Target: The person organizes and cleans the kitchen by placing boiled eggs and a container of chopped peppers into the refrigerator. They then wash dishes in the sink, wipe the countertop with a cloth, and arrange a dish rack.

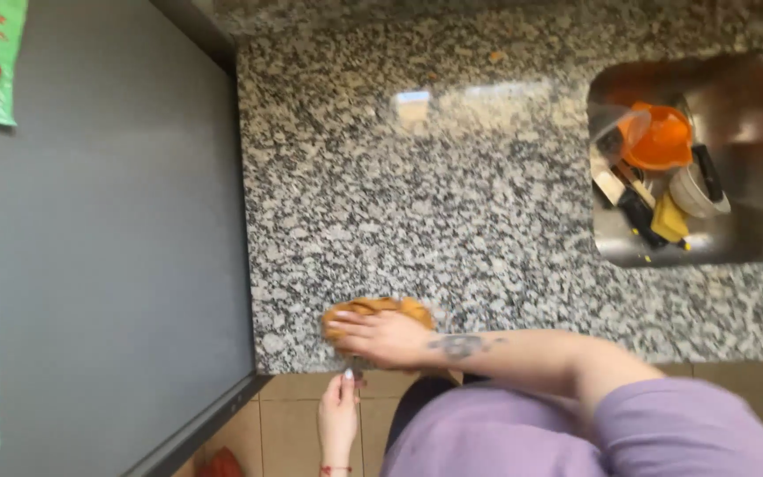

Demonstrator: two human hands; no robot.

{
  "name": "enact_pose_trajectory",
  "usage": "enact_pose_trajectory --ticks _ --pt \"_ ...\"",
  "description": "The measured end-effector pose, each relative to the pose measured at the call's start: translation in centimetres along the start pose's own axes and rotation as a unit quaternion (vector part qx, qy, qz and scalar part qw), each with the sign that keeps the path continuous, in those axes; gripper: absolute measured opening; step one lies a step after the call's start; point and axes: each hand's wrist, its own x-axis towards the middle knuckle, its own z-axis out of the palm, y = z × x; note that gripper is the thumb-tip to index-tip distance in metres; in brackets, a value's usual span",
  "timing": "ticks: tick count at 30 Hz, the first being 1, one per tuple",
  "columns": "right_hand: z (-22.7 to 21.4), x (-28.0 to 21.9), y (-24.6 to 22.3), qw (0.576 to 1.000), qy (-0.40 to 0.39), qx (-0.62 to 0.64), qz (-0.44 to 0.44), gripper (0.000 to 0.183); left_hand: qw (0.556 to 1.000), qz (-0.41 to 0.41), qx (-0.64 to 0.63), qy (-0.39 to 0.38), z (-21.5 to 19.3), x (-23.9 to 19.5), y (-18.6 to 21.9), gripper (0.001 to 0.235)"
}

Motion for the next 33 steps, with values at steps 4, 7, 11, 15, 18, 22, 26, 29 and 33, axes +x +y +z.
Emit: enact_pose_trajectory --ticks 4,7,11,15,18,22,26,29,33 --pt "-1.8 10.5 2.1 0.992 -0.031 -0.088 0.08 0.06 0.995 -0.067 0.002 0.075 1.4 0.6 -1.2 0.035" --pt "-15.7 17.4 1.1 0.938 -0.097 0.014 0.332 0.047 0.992 -0.088 -0.022 0.09 1.6 1.4 -0.8 0.035" --pt "-17.1 11.3 12.6 0.904 0.375 -0.074 0.192 0.027 0.986 -0.13 -0.032 0.095 2.3 2.0 -2.4 0.036" --pt "-23.4 1.1 14.9 0.847 0.366 -0.21 0.325 0.024 0.986 -0.138 -0.019 0.087 1.6 1.6 -0.5 0.037" --pt "-22.9 -9.4 18.0 0.776 0.399 -0.33 0.36 0.033 0.989 -0.128 0.016 0.073 0.9 1.3 0.2 0.039" --pt "-21.9 -17.8 14.8 0.714 0.47 -0.221 0.47 0.024 0.99 -0.124 0.035 0.056 -0.4 0.4 2.3 0.037" --pt "-18.2 -13.4 5.0 0.875 0.264 -0.159 0.373 0.011 0.989 -0.13 0.063 0.024 -1.5 -0.1 4.3 0.037" --pt "-15.9 -7.0 -3.7 0.966 0.082 -0.092 0.225 0.058 0.992 -0.11 0.054 0.025 -1.0 1.1 2.2 0.037" --pt "-4.8 -7.7 1.5 0.984 -0.143 -0.037 0.101 0.057 0.991 -0.106 0.065 0.044 0.0 1.3 0.8 0.035"
